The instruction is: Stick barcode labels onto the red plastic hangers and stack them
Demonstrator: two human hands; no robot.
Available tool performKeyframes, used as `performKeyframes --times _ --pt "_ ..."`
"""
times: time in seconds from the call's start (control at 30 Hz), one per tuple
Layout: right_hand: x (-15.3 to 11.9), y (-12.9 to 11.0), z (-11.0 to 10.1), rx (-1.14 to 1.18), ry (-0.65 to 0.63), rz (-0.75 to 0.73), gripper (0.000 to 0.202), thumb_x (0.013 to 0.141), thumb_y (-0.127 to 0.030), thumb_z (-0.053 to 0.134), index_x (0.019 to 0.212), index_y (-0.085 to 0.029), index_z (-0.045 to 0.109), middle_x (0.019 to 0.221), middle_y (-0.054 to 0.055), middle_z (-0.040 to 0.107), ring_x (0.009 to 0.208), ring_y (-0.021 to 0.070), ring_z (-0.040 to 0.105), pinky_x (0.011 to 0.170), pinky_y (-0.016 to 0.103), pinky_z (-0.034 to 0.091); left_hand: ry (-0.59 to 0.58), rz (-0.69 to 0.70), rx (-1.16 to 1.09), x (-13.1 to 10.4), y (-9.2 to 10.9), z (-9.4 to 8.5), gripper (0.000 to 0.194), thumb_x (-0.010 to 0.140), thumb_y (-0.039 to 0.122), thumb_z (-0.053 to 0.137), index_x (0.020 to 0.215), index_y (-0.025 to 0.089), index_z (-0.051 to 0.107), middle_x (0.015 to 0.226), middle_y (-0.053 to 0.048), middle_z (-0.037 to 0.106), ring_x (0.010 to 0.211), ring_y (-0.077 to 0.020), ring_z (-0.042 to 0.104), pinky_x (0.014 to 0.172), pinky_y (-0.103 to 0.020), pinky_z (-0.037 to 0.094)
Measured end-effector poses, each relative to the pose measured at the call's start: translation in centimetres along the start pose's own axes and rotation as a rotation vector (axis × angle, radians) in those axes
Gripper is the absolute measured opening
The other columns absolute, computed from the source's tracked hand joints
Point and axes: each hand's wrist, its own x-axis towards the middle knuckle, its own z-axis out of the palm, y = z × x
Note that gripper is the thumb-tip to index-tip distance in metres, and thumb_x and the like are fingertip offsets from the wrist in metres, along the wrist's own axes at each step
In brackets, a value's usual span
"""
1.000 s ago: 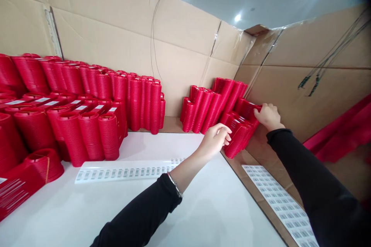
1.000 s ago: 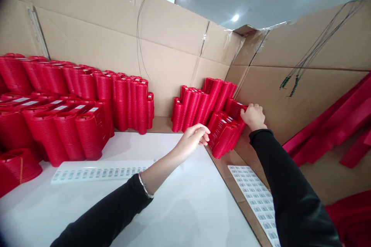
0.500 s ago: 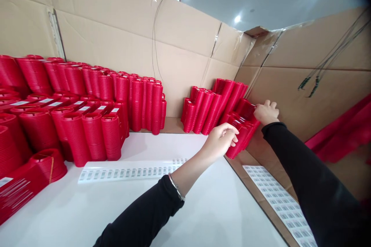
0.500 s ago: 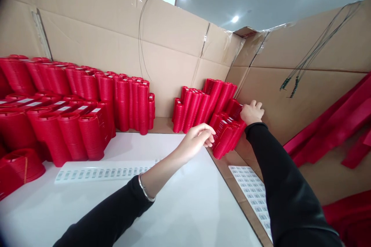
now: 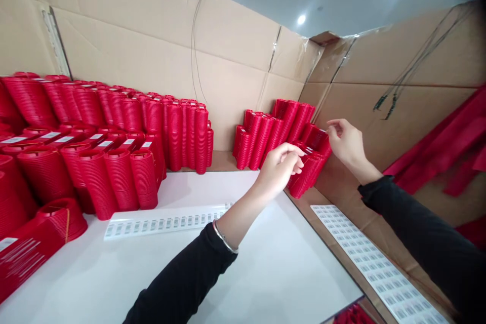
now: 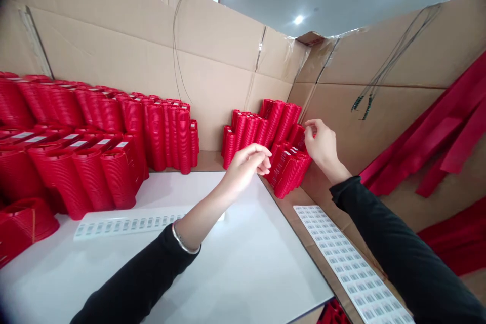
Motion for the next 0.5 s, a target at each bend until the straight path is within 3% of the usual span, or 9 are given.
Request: performKeyframes --times 0.1,0.13,0.2,0.27,0.37,0.4,0.43,0.47,0.5 --pt "-6.0 -3.5 -3.7 0.106 -0.157 -0.059 0.024 0.082 -0.018 0.042 0.096 -0.017 0.061 0.076 0.005 0.066 0.067 0.0141 0.059 0.068 0.025 0.042 0.013 0.035 0.004 -0.6 1.1 -0.4 0.010 0.082 0.016 0.044 0.080 0.015 0.055 0.064 0.003 0.054 0.056 -0.0056 0.054 0.055 -0.017 0.043" --pt "-8.8 -4.5 -5.1 0.158 -0.278 -0.104 0.024 0.081 -0.017 0.042 0.094 -0.019 0.062 0.076 0.003 0.066 0.066 0.0148 0.059 0.066 0.025 0.043 0.013 0.044 0.021 -0.9 1.5 -0.6 0.010 0.082 0.016 0.045 0.080 0.016 0.055 0.064 0.003 0.055 0.056 -0.0055 0.054 0.055 -0.017 0.043" --pt "-15.4 -6.1 -7.8 0.252 -0.571 -0.222 0.025 0.079 -0.015 0.044 0.092 -0.021 0.064 0.080 0.002 0.067 0.071 0.0162 0.061 0.068 0.026 0.044 0.005 0.065 0.082 -1.7 2.6 -1.0 0.009 0.081 0.015 0.046 0.081 0.016 0.056 0.065 0.003 0.056 0.058 -0.0060 0.055 0.056 -0.017 0.044" --pt "-22.4 -6.4 -9.8 0.367 -0.928 -0.221 0.028 0.078 -0.013 0.044 0.095 -0.022 0.064 0.087 0.003 0.067 0.081 0.0182 0.062 0.074 0.028 0.045 -0.025 0.105 0.135 -2.3 3.8 -1.4 0.008 0.080 0.014 0.048 0.080 0.016 0.056 0.065 0.002 0.057 0.058 -0.0069 0.056 0.056 -0.018 0.045" --pt "-32.7 -3.5 -10.7 0.621 -1.503 0.077 0.031 0.082 -0.012 0.038 0.091 -0.018 0.066 0.081 0.004 0.068 0.072 0.0167 0.063 0.065 0.027 0.048 -0.025 0.234 0.178 -3.4 5.4 -1.7 0.009 0.080 0.013 0.050 0.081 0.014 0.059 0.064 0.002 0.057 0.057 -0.0080 0.056 0.056 -0.021 0.045" --pt "-35.7 -1.7 -10.7 0.644 -1.553 0.261 0.029 0.082 -0.012 0.038 0.087 -0.017 0.066 0.076 0.005 0.067 0.069 0.0171 0.063 0.062 0.027 0.048 -0.063 0.255 0.191 -3.9 5.7 -1.7 0.010 0.079 0.011 0.050 0.081 0.015 0.059 0.065 0.001 0.058 0.057 -0.0087 0.056 0.057 -0.023 0.046" --pt "-38.4 0.3 -10.5 0.624 -1.462 0.474 0.025 0.082 -0.011 0.041 0.081 -0.015 0.066 0.074 0.005 0.066 0.069 0.0171 0.062 0.063 0.028 0.049 -0.092 0.245 0.247 -4.5 5.9 -1.6 0.012 0.080 0.011 0.049 0.082 0.016 0.060 0.067 0.001 0.058 0.059 -0.0093 0.056 0.058 -0.023 0.047" --pt "-40.7 2.3 -10.4 0.569 -1.269 0.705 0.023 0.082 -0.010 0.043 0.077 -0.015 0.065 0.074 0.005 0.066 0.070 0.0166 0.062 0.066 0.028 0.049 -0.114 0.208 0.347 -5.1 6.0 -1.5 0.013 0.082 0.013 0.048 0.084 0.019 0.061 0.070 0.001 0.058 0.063 -0.0091 0.057 0.061 -0.024 0.047" --pt "-42.4 4.1 -10.4 0.521 -1.224 0.788 0.023 0.085 -0.013 0.042 0.080 -0.014 0.064 0.075 0.006 0.065 0.069 0.0162 0.061 0.065 0.029 0.050 -0.137 0.170 0.458 -5.9 5.8 -1.3 0.014 0.083 0.015 0.048 0.085 0.020 0.061 0.072 0.002 0.058 0.067 -0.0089 0.058 0.065 -0.023 0.047"
